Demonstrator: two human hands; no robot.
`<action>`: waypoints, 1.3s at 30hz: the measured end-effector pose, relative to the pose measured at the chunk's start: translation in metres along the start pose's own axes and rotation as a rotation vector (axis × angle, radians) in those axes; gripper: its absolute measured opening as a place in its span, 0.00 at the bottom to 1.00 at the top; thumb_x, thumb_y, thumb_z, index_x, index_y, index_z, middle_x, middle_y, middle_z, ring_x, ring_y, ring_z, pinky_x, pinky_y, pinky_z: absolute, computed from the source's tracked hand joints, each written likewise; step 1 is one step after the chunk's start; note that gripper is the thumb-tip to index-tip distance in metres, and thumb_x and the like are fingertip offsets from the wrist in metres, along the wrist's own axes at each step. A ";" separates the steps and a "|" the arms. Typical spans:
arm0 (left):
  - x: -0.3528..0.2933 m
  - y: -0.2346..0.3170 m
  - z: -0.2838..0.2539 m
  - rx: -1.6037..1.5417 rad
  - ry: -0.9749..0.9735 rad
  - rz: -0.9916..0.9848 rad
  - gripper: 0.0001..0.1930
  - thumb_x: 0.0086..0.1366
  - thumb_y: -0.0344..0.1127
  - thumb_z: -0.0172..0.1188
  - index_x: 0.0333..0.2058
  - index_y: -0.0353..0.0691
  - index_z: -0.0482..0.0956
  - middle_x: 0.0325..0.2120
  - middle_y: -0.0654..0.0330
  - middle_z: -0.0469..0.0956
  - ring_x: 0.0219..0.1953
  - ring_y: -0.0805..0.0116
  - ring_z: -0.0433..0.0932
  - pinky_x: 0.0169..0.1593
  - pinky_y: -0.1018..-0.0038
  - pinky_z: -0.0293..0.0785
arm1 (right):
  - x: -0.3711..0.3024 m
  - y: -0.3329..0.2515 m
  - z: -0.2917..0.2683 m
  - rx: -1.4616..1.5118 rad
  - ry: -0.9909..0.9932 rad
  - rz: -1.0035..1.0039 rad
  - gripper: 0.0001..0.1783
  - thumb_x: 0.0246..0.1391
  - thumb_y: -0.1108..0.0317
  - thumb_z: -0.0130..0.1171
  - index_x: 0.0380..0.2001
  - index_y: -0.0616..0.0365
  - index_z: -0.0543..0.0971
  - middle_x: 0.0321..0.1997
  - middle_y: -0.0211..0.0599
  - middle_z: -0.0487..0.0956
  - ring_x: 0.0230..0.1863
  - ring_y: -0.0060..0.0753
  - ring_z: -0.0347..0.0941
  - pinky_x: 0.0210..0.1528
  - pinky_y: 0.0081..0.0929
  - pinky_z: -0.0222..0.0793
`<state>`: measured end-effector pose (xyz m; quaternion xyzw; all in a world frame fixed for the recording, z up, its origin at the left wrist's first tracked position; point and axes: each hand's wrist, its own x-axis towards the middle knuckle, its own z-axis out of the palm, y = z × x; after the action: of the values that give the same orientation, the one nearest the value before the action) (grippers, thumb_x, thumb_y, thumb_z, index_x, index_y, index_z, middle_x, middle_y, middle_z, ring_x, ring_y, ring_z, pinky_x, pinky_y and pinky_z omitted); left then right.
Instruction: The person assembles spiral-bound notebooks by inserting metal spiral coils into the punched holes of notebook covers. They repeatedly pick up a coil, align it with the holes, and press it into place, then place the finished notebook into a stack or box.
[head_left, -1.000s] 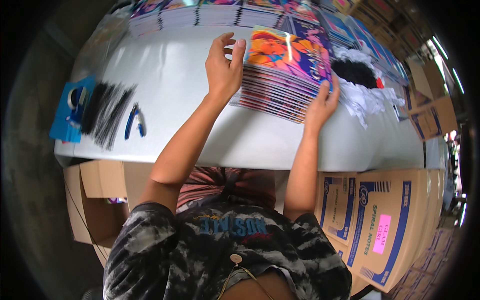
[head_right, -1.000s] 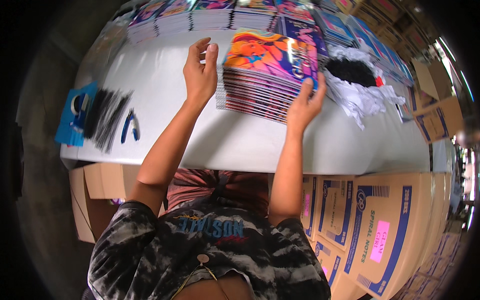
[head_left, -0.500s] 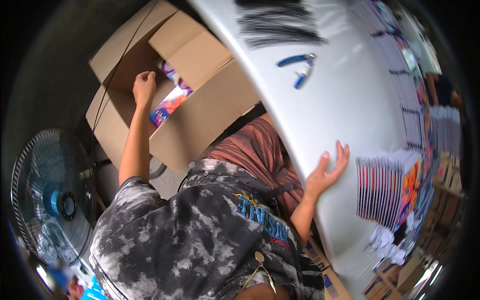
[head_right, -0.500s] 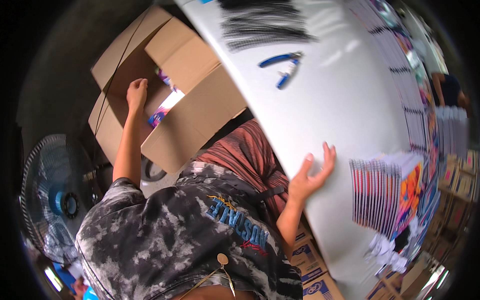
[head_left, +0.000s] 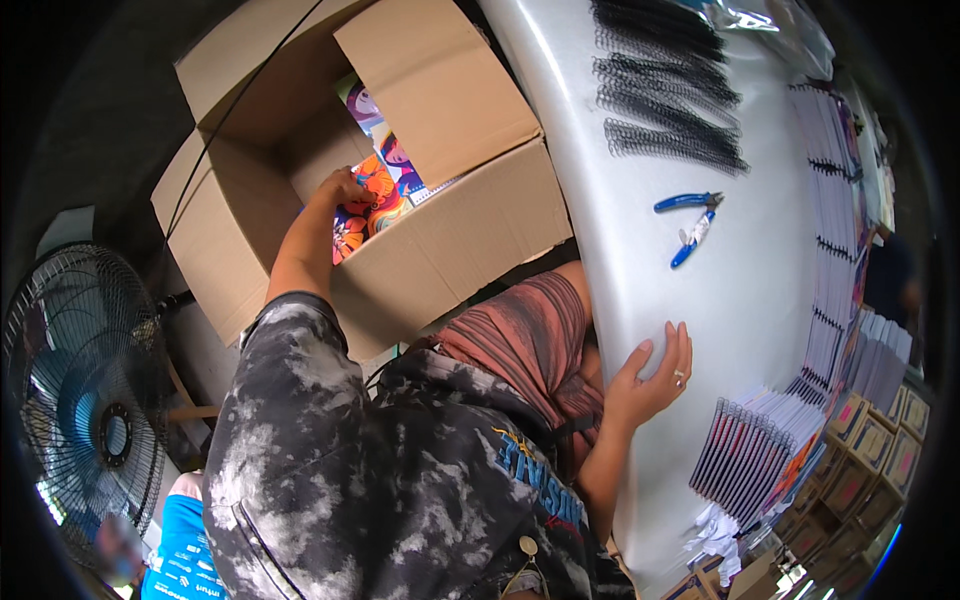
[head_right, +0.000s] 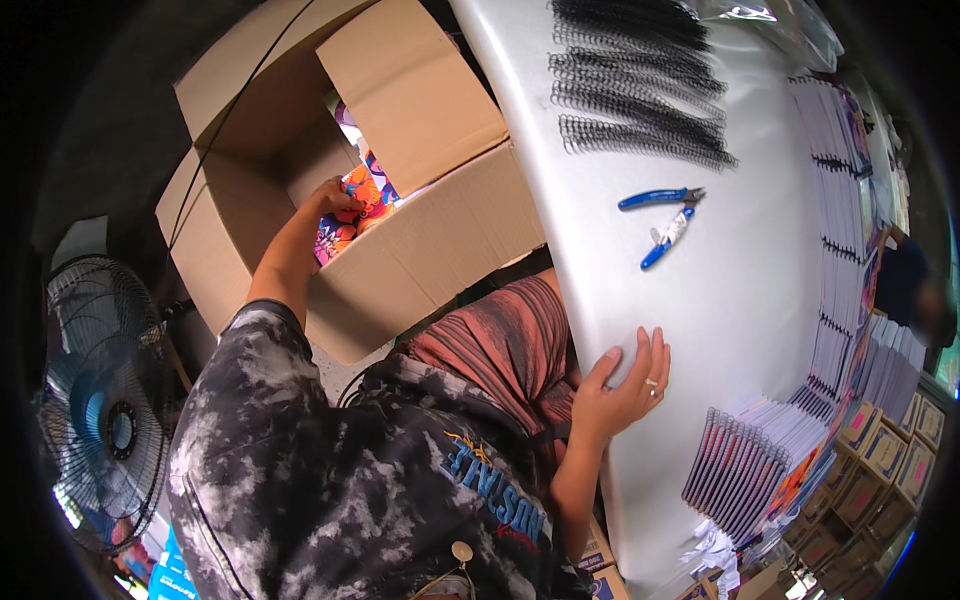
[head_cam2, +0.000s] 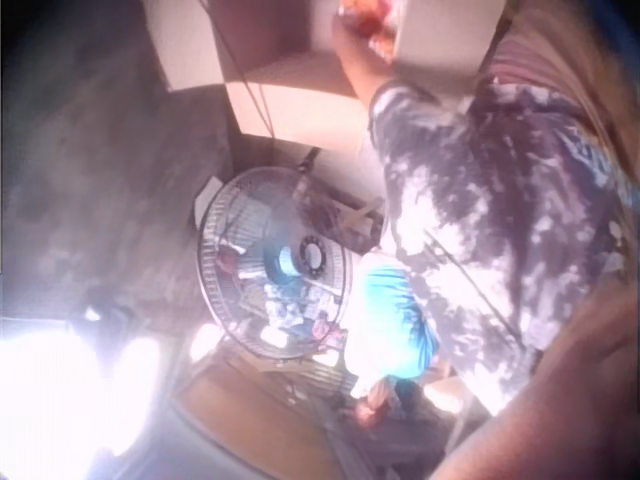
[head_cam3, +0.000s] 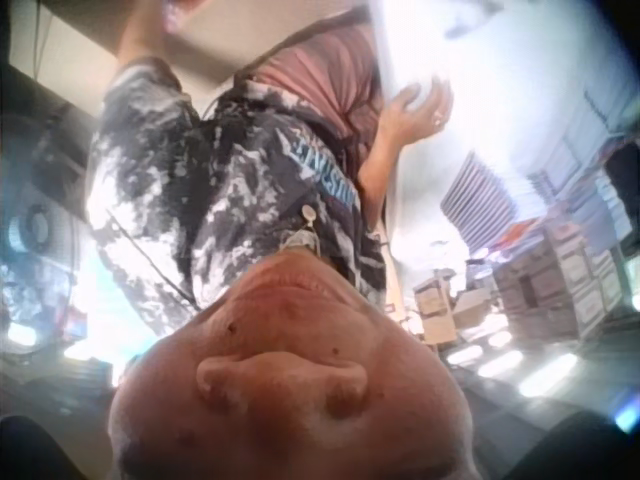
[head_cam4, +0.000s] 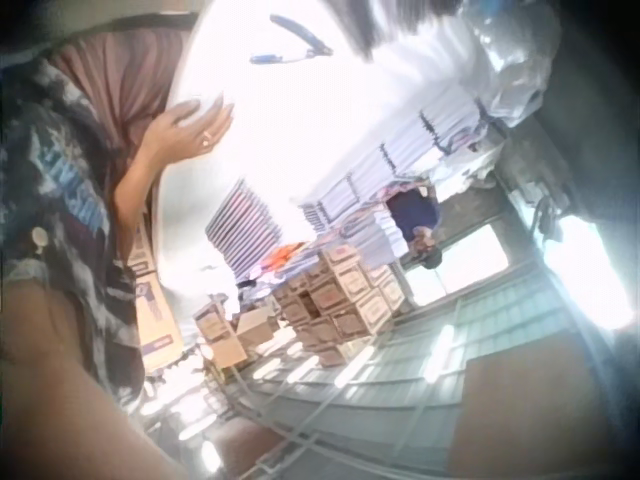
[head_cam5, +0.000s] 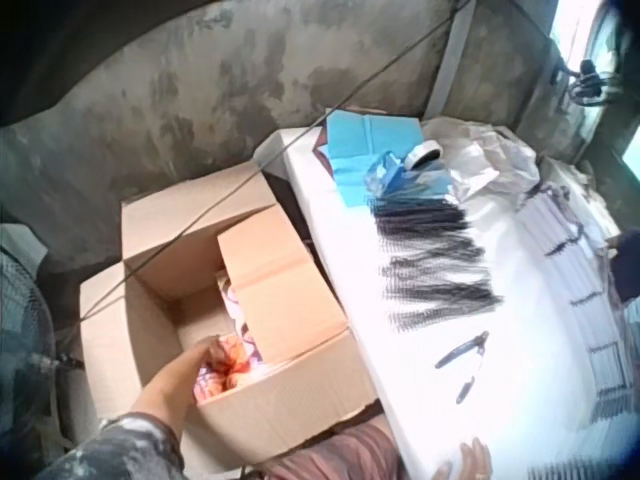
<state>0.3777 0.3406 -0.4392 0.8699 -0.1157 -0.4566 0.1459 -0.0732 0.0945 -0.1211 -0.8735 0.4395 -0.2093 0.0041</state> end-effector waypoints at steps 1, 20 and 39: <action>-0.004 -0.001 0.009 -0.075 -0.080 -0.006 0.52 0.29 0.56 0.73 0.51 0.29 0.66 0.51 0.44 0.67 0.55 0.55 0.66 0.56 0.68 0.64 | -0.003 0.003 -0.002 -0.017 0.003 -0.005 0.17 0.51 0.66 0.49 0.45 0.59 0.73 0.53 0.41 0.70 0.57 0.48 0.62 0.55 0.43 0.55; -0.056 0.024 -0.012 -0.251 -0.194 -0.081 0.40 0.30 0.51 0.76 0.43 0.32 0.75 0.39 0.49 0.77 0.43 0.60 0.76 0.49 0.68 0.70 | -0.008 0.016 -0.009 -0.027 0.014 -0.050 0.17 0.50 0.68 0.50 0.43 0.61 0.73 0.51 0.44 0.71 0.53 0.51 0.64 0.54 0.44 0.57; -0.330 0.141 -0.082 0.150 0.942 0.030 0.27 0.43 0.50 0.67 0.33 0.32 0.74 0.31 0.51 0.77 0.34 0.58 0.77 0.41 0.68 0.70 | 0.008 0.006 -0.076 1.287 -0.313 -0.310 0.15 0.46 0.74 0.56 0.41 0.62 0.74 0.47 0.45 0.72 0.47 0.37 0.69 0.48 0.30 0.63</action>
<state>0.2522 0.3319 -0.0930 0.9886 -0.0819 -0.0007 0.1260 -0.1017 0.0978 -0.0502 -0.7699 0.0913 -0.2983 0.5567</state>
